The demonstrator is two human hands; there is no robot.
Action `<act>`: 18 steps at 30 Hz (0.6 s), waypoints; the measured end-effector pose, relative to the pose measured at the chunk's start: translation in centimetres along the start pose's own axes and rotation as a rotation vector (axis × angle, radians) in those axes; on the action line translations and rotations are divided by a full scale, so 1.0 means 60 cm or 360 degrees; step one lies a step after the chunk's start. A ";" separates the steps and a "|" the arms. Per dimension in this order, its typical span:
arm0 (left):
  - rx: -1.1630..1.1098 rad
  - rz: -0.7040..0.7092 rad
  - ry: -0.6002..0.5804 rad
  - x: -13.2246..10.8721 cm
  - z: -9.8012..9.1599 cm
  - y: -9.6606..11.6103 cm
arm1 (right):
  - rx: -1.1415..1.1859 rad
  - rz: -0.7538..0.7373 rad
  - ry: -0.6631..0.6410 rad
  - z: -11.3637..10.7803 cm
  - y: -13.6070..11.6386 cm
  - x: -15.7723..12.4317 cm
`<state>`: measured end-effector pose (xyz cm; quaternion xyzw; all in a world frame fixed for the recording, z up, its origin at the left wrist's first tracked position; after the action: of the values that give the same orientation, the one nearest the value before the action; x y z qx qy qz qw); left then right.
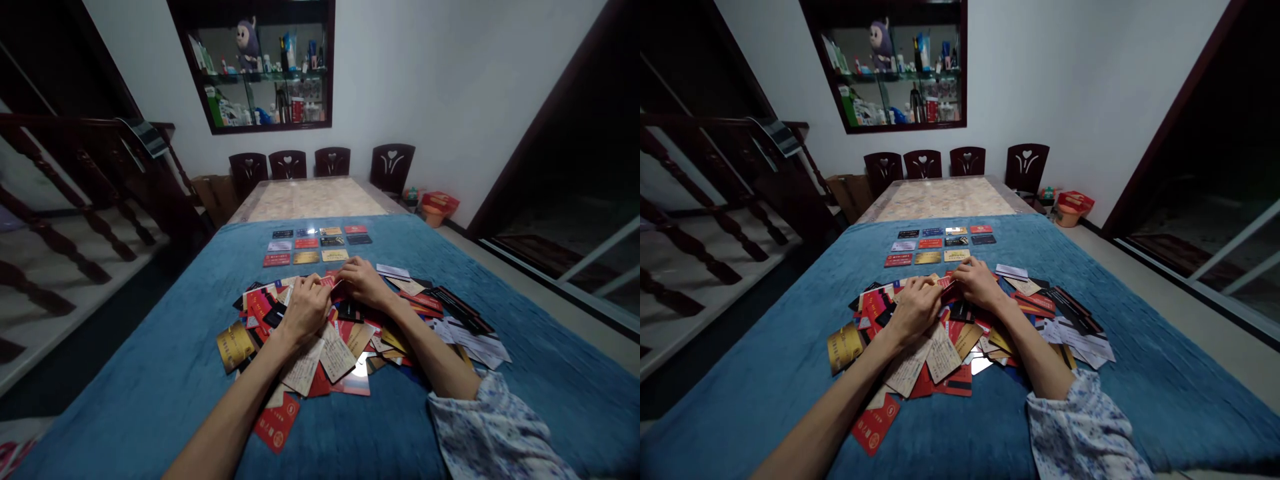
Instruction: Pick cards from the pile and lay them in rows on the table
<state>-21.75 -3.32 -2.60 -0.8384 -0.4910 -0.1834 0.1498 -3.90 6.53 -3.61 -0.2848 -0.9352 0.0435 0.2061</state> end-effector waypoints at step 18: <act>-0.0221 -0.0374 -0.0149 0.002 -0.004 -0.022 | -0.0006 0.0257 -0.0058 -0.016 -0.016 -0.001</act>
<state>-22.92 -2.71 -2.27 -0.7912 -0.5782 -0.1939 0.0457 -3.96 5.68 -2.58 -0.3587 -0.9129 0.0634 0.1843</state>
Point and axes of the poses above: each hand's wrist, its own x-axis towards the middle knuckle, its own z-axis out of the palm, y = z × x, the point moved 1 cm from there along x, towards the middle knuckle, and after that the axes turned 4 degrees about -y, right-handed, at the moved point
